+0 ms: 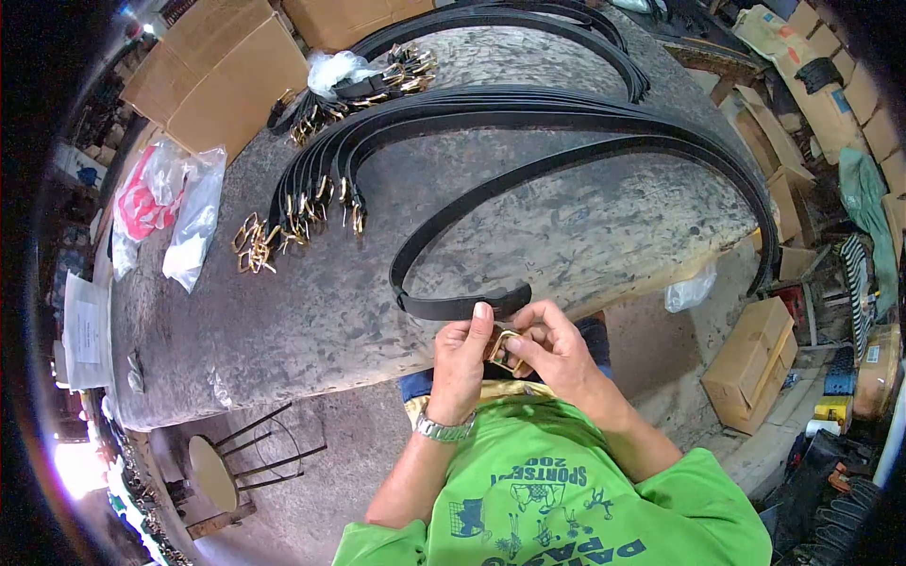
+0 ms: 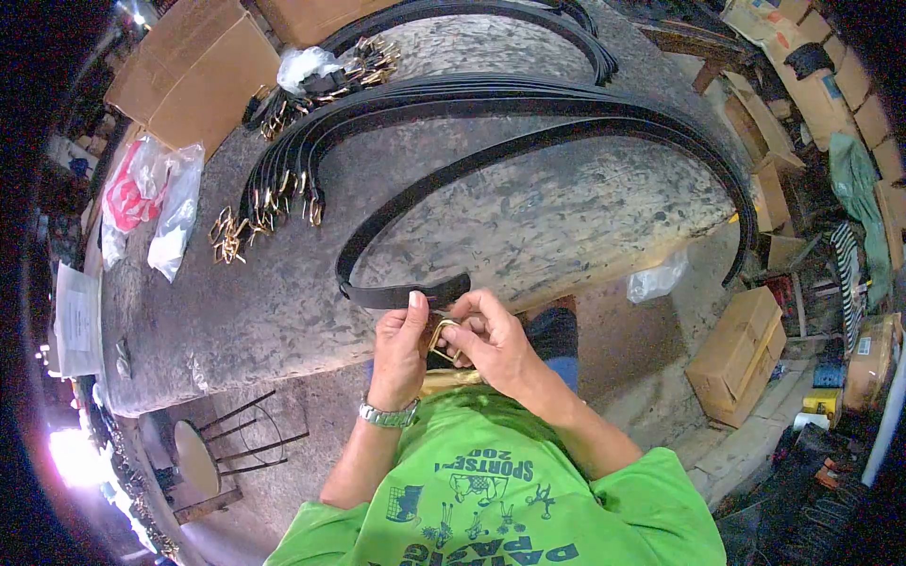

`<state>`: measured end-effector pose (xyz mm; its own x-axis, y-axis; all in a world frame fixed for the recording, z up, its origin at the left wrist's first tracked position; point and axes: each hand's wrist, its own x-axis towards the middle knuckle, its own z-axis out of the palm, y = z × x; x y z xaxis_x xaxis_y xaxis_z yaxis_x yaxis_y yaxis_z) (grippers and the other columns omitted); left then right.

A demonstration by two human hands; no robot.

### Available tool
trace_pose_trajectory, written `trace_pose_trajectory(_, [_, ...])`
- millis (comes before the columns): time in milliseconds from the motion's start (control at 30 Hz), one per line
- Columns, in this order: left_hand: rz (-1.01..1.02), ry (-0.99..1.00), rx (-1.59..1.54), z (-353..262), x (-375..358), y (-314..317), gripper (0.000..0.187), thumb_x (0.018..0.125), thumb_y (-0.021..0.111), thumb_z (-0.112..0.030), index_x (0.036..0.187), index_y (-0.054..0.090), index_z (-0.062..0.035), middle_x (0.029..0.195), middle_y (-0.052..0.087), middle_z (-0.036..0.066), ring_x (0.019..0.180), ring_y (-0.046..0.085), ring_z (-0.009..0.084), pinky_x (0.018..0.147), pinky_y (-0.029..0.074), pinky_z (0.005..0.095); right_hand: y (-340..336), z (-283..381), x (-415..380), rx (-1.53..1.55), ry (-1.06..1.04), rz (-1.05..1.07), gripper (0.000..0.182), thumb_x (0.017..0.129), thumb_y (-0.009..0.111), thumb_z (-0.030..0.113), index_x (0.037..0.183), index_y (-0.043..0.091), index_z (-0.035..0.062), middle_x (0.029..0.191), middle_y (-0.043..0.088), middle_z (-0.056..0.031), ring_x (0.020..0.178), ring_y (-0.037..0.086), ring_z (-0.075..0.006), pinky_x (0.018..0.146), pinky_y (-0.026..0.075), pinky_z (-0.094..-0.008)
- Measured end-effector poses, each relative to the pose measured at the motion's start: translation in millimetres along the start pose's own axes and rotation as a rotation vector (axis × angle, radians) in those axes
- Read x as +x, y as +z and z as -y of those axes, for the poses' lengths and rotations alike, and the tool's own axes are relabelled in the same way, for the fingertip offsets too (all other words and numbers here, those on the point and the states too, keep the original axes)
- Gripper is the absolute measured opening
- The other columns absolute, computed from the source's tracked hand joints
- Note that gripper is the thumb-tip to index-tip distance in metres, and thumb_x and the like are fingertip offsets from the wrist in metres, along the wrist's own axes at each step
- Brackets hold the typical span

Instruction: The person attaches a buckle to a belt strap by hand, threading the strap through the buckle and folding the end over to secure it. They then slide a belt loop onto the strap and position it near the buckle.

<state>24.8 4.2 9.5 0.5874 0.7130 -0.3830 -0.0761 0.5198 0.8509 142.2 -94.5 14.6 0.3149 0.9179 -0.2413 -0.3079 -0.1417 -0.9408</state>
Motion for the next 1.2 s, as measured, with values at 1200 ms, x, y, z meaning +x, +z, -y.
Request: trace_pose_trajectory(1200, [-0.184,-0.053,-0.475,-48.5,6.1,7.3,0.048,0.100,0.055,-0.047,0.071,0.033,-0.0170,0.053,0.030,-0.006,0.041,0.028,0.0061,0.036,0.022,0.0240,21.0,28.5,-15.7,-0.661,-0.571,0.134,0.028,0.086,0.072,0.012,0.113,0.064,0.0056,0.103,0.068,-0.0123,0.090,0.068,-0.0292,0.080,0.054,-0.0382])
